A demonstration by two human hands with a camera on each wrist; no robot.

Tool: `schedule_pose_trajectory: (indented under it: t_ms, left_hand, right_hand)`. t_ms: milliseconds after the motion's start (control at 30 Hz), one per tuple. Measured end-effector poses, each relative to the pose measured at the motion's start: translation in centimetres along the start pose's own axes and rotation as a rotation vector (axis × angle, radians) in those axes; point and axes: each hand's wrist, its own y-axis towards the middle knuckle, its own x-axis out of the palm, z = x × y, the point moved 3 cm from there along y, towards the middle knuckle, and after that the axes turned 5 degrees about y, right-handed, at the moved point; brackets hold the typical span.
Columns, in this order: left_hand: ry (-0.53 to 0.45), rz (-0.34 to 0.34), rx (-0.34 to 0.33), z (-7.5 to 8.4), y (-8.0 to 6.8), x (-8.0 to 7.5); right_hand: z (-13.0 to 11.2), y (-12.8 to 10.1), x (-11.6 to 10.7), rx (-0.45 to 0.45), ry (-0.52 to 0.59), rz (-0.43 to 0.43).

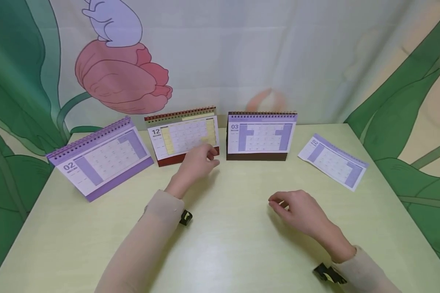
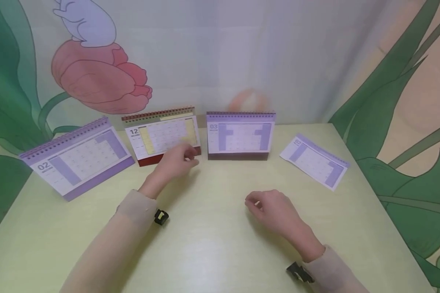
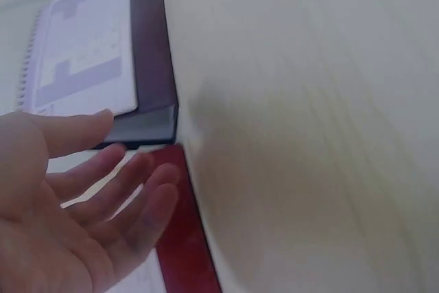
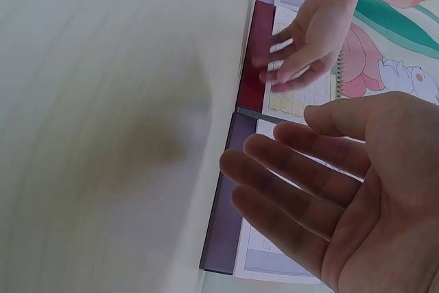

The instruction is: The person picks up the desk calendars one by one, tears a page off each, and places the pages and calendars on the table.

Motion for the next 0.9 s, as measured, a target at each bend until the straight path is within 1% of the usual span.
schedule_pose_trajectory:
  t_ms: [67,167,233,333,500,600,667,700,800,867,900]
  left_hand:
    - [0.037,-0.009,-0.008,-0.3,-1.0,-0.7]
    - [0.049,-0.021,-0.027,-1.0,-2.5,-1.6]
    - [0.042,-0.026,-0.035,-1.7,-3.4,-2.2]
    - [0.004,-0.03,-0.033,-2.8,-4.7,-3.0]
    - [-0.046,0.012,-0.039,-4.6,-6.4,-4.2]
    - [-0.067,0.045,-0.075,-5.7,-7.2,-4.6]
    - [-0.091,0.081,-0.115,-6.3,-7.7,-4.9]
    - [-0.102,0.11,-0.136,-6.6,-7.8,-5.0]
    - [-0.159,0.24,-0.193,-7.5,-8.2,-5.5]
    - [-0.201,0.326,-0.211,-7.9,-8.2,-5.9]
    - [-0.22,0.356,-0.217,-8.1,-8.2,-6.0]
  right_hand:
    - [0.0,0.1,0.1,-0.002,0.002,-0.003]
    - [0.0,0.1,0.2,-0.007,0.001,-0.004]
    - [0.0,0.2,0.3,-0.009,-0.001,-0.004]
    - [-0.1,0.3,0.3,-0.006,0.002,-0.01]
    - [-0.3,0.4,0.3,0.007,0.005,-0.022]
    - [-0.3,0.4,0.3,0.012,0.008,-0.027]
    - [-0.4,0.5,0.4,0.013,0.011,-0.033]
    - [-0.4,0.5,0.4,0.013,0.012,-0.035]
    - [-0.4,0.5,0.4,0.009,0.011,-0.037]
    - [-0.4,0.6,0.4,0.002,0.008,-0.031]
    - [-0.4,0.6,0.3,-0.002,0.006,-0.027]
